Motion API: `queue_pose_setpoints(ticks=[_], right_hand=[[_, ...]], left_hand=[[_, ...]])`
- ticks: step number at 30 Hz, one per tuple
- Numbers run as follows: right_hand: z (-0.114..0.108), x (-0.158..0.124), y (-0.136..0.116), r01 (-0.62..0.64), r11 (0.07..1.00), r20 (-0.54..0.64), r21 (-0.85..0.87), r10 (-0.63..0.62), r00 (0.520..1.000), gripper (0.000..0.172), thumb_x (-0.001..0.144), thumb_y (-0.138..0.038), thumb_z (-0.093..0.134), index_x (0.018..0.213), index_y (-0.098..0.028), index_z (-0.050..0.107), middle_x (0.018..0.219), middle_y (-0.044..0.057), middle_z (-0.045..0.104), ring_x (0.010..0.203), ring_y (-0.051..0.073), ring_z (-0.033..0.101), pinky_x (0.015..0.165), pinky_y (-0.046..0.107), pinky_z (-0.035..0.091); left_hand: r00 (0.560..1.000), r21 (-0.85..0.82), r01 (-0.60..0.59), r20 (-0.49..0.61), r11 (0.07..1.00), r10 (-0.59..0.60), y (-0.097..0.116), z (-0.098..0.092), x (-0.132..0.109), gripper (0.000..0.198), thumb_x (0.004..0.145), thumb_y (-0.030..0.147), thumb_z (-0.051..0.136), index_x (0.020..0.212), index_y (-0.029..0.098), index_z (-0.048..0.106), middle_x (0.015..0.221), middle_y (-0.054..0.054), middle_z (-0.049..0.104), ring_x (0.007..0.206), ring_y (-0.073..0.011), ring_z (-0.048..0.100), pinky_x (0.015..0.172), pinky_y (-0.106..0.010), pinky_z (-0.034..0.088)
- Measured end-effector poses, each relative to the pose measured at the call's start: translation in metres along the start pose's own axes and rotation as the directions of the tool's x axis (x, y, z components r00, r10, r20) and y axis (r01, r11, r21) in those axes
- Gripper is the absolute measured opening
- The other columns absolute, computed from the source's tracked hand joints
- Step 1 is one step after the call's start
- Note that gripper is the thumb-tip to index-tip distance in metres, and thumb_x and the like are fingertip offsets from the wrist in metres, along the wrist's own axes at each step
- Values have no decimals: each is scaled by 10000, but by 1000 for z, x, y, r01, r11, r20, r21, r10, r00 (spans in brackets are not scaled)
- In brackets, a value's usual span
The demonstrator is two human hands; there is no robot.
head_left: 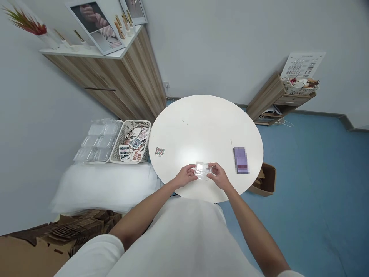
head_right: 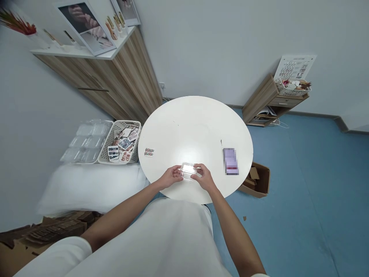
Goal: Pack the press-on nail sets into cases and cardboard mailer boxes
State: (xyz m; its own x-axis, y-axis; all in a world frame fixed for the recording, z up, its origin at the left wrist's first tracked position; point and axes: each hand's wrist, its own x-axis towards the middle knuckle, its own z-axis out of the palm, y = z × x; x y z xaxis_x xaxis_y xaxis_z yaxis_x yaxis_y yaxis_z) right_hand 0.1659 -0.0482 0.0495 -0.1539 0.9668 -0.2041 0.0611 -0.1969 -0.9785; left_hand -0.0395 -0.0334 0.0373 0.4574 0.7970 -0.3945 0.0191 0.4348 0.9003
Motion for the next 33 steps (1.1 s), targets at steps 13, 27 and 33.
queue_pose_setpoints(ticks=[13, 27, 33], right_hand=[[3, 18, -10, -197, 978, -104, -72, 189, 976, 352, 781, -528, 395, 930, -236, 520, 964, 32, 568, 700, 128, 609, 556, 238, 418], [9, 25, -3, -371, 913, -106, 171, 392, 914, 393, 751, -514, 454, 913, -189, 602, 672, 18, 548, 534, 99, 505, 548, 261, 427], [13, 8, 1, -346, 921, -190, 180, 378, 906, 431, 742, -511, 473, 1069, -236, 529, 973, 60, 554, 713, 142, 567, 624, 286, 470]], left_hand=[[1000, 23, 1, -11, 1000, -1, -10, -1, -2, 541, 602, 257, 717, 1091, 173, 502, 823, -22, 567, 647, -78, 549, 700, -281, 441], [1000, 31, -6, -24, 1000, 7, -9, 5, -8, 476, 594, 259, 715, 1028, 167, 545, 818, -16, 561, 628, -71, 523, 685, -277, 447], [996, -6, 3, -84, 1000, -4, -10, 6, -7, 476, 608, 227, 705, 1043, 156, 525, 832, -24, 567, 640, -71, 534, 703, -276, 445]])
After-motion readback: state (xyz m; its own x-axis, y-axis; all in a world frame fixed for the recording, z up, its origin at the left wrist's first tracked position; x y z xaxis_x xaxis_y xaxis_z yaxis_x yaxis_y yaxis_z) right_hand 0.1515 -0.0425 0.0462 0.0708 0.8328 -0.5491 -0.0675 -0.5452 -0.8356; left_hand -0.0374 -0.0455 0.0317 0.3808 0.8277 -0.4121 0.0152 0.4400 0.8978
